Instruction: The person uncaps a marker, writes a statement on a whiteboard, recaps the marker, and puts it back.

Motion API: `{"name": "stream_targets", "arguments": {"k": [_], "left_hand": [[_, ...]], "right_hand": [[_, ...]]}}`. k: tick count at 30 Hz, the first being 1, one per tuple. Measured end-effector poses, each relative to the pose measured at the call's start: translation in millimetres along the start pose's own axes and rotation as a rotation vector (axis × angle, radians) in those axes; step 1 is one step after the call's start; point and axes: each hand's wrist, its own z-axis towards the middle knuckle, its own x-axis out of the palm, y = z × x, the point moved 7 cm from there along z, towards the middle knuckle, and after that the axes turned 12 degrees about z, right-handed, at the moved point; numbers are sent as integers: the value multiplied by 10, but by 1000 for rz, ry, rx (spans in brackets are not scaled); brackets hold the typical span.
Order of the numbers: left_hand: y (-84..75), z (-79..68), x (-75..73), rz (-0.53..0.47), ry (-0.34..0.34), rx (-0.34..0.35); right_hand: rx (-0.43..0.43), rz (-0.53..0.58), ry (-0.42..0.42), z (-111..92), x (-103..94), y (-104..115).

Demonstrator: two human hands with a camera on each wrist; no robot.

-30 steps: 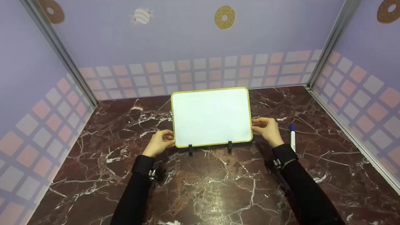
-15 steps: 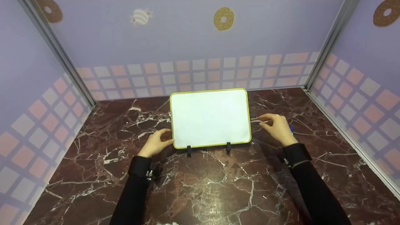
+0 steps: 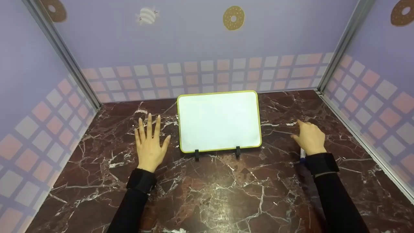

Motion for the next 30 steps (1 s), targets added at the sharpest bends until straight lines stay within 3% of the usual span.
{"name": "stream_targets", "arguments": {"k": [6, 11, 22, 26, 30], "left_hand": [[85, -59, 45, -21, 74, -31], [88, -60, 95, -47, 131, -35], [115, -38, 92, -25, 165, -43], [106, -30, 56, -24, 165, -40], [43, -23, -34, -40, 142, -28]], "right_hand": [[163, -22, 171, 2, 151, -275], [211, 2, 214, 30, 232, -373], [217, 1, 193, 136, 223, -403], [187, 2, 153, 177, 65, -290], [125, 23, 69, 199, -151, -38]]}}
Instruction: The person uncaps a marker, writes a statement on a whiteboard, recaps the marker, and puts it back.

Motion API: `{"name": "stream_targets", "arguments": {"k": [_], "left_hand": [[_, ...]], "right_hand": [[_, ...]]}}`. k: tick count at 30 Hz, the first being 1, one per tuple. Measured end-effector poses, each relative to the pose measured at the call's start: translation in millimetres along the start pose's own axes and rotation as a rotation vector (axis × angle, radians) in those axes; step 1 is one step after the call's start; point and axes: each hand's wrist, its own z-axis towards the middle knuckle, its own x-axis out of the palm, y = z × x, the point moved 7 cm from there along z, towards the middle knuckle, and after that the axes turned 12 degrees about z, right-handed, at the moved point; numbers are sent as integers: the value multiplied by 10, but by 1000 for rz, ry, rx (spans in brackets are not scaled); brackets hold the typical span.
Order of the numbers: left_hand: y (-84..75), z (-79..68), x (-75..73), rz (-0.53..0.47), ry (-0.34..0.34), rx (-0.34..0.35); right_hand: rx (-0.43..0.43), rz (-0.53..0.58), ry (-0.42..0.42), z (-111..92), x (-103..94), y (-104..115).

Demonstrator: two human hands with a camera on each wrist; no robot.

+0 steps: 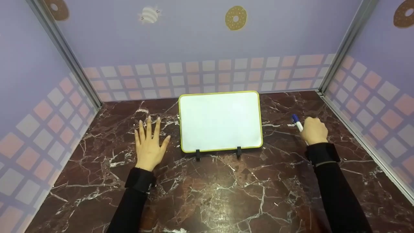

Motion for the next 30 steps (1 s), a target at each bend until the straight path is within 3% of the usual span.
{"name": "stream_targets", "arguments": {"k": [4, 8, 13, 19, 24, 30], "left_hand": [[-176, 7, -99, 12, -26, 37], [-494, 25, -215, 58, -133, 140], [-998, -21, -322, 91, -296, 328], [-1484, -148, -201, 66, -336, 523], [-1655, -278, -41, -22, -357, 621], [-1683, -347, 0, -89, -401, 623]], "right_hand": [[-90, 36, -115, -94, -158, 361], [-198, 65, -189, -231, -174, 751], [-301, 78, -191, -415, 1, 1169], [-411, 65, -151, -700, 303, 1577], [-526, 12, -182, -956, 497, 1800], [-633, -45, -209, -1133, 643, 1922]]}}
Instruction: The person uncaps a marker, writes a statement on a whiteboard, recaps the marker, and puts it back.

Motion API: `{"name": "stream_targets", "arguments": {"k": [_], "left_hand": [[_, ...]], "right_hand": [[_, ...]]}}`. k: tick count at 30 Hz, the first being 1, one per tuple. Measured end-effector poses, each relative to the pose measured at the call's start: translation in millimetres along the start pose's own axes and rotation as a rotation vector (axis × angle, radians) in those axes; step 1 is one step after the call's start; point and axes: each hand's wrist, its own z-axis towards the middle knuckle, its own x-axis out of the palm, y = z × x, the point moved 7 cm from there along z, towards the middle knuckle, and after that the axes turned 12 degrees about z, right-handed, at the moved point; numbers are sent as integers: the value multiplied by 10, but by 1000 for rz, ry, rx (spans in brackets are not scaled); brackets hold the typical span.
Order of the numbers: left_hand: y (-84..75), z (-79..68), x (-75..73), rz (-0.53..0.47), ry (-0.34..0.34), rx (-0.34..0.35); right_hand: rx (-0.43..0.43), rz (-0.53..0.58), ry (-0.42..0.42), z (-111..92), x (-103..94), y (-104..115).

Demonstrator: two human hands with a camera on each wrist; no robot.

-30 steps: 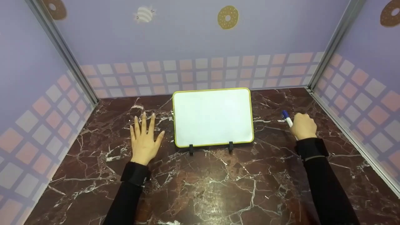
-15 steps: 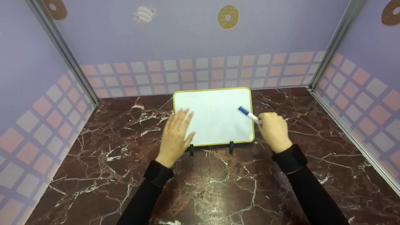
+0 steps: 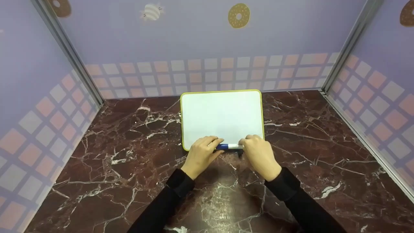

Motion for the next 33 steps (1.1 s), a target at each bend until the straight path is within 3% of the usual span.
{"name": "stream_targets", "arguments": {"k": [4, 12, 21, 27, 33], "left_hand": [[-3, 1, -30, -35, -2, -18], [19, 29, -84, -94, 85, -66], [96, 56, -91, -229, 161, -150], [348, 79, -220, -211, 164, -253], [786, 54, -427, -51, 139, -417]], "right_hand": [[-59, -3, -21, -18, 22, 70], [-161, 13, -78, -41, 18, 104], [-234, 2, -191, -26, -64, 78], [-194, 12, -305, 14, -204, -58], [-138, 18, -334, 40, -338, -200]]}}
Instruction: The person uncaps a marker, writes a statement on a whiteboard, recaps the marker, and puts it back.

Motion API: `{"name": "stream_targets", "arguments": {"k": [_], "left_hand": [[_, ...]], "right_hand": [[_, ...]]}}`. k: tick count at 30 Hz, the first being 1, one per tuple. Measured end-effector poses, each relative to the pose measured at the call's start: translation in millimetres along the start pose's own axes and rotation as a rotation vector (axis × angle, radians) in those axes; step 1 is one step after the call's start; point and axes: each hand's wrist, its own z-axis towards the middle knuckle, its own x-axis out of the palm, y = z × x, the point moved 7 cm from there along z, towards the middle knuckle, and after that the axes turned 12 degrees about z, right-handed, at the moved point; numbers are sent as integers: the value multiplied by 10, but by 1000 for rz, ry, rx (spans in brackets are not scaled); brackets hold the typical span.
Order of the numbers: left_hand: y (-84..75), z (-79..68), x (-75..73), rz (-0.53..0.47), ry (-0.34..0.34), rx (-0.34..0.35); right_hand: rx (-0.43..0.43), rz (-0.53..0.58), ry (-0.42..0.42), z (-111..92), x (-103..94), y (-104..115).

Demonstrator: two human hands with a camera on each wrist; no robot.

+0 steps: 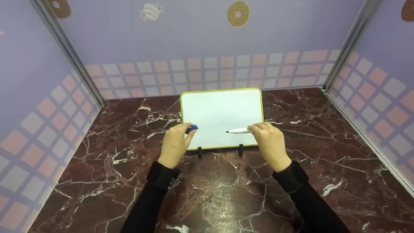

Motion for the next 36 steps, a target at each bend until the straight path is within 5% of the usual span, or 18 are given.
{"name": "stream_targets", "arguments": {"k": [6, 15, 27, 36], "left_hand": [[454, -1, -109, 195, 21, -209], [936, -111, 102, 294, 233, -401], [1180, -263, 423, 336, 540, -467], [1218, -306, 478, 327, 570, -456]], "right_hand": [[59, 22, 33, 12, -37, -77], [88, 35, 40, 21, -58, -88], [112, 44, 80, -13, -30, -88], [131, 52, 86, -29, -20, -94]]}}
